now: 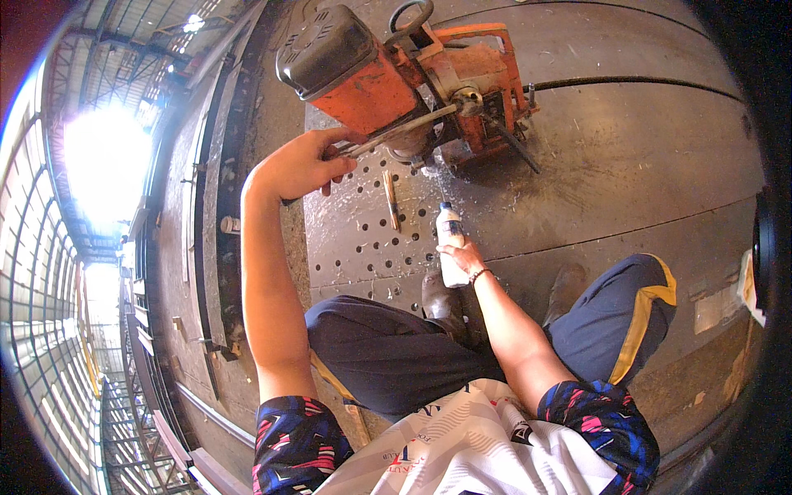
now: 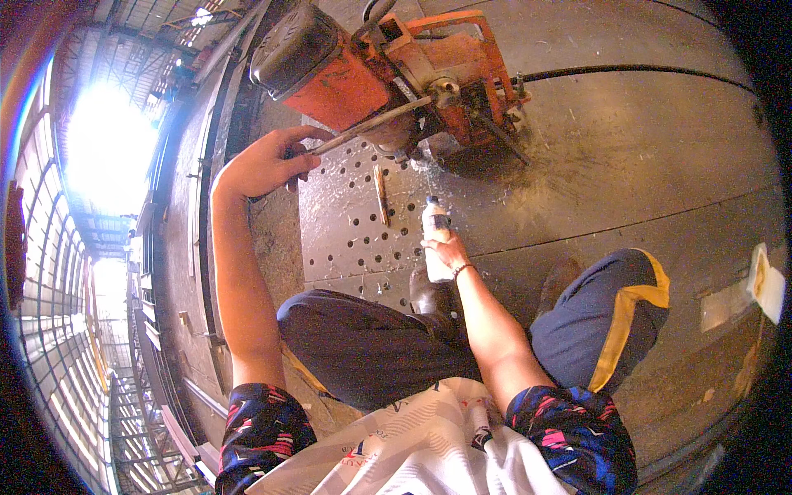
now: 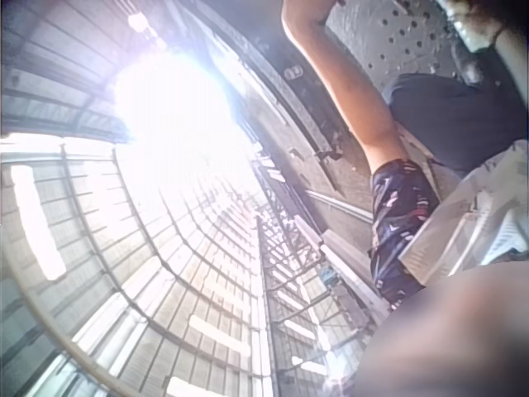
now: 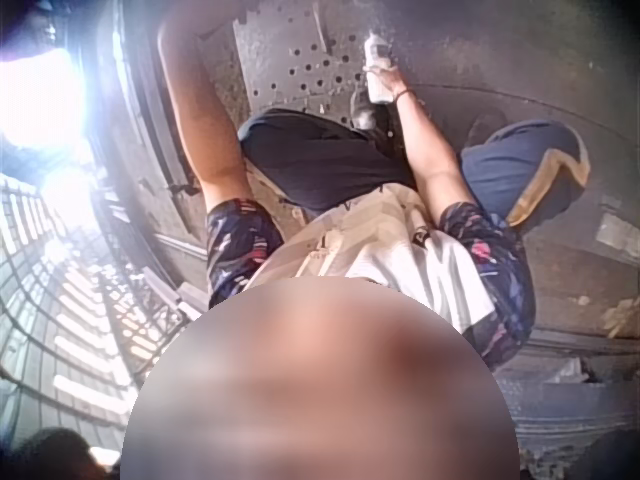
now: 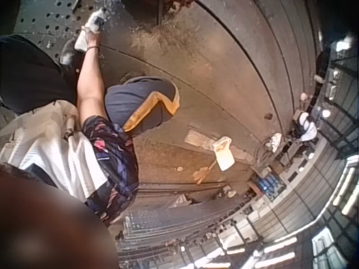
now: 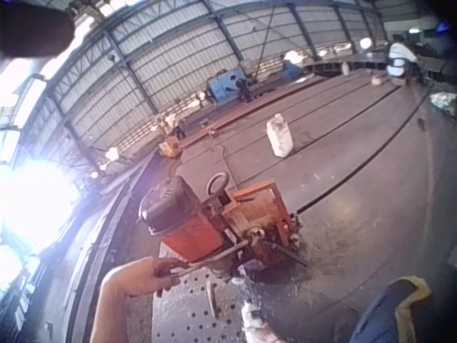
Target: The person sits on the floor and operates a portable drill press on a perforated metal plate. They pull the starter cord to run the machine and then pour liquid from a bottle onto the drilling area.
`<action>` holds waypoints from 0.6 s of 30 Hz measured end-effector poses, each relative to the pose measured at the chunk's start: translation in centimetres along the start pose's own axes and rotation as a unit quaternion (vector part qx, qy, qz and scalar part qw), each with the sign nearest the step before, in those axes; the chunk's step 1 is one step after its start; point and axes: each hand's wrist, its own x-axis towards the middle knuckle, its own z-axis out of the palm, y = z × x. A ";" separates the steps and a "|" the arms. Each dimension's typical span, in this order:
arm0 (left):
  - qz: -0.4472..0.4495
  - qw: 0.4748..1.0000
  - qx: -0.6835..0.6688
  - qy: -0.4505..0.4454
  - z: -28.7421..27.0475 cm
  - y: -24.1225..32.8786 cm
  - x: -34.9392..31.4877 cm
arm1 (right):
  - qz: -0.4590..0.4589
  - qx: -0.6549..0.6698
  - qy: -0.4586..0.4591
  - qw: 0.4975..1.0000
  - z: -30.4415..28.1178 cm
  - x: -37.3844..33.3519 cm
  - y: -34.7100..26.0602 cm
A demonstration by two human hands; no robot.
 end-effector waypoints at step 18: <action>0.013 0.999 -0.046 0.012 0.4 -0.9 0.1 | -0.011 -0.017 0.002 1.000 0.0 -0.1 0.2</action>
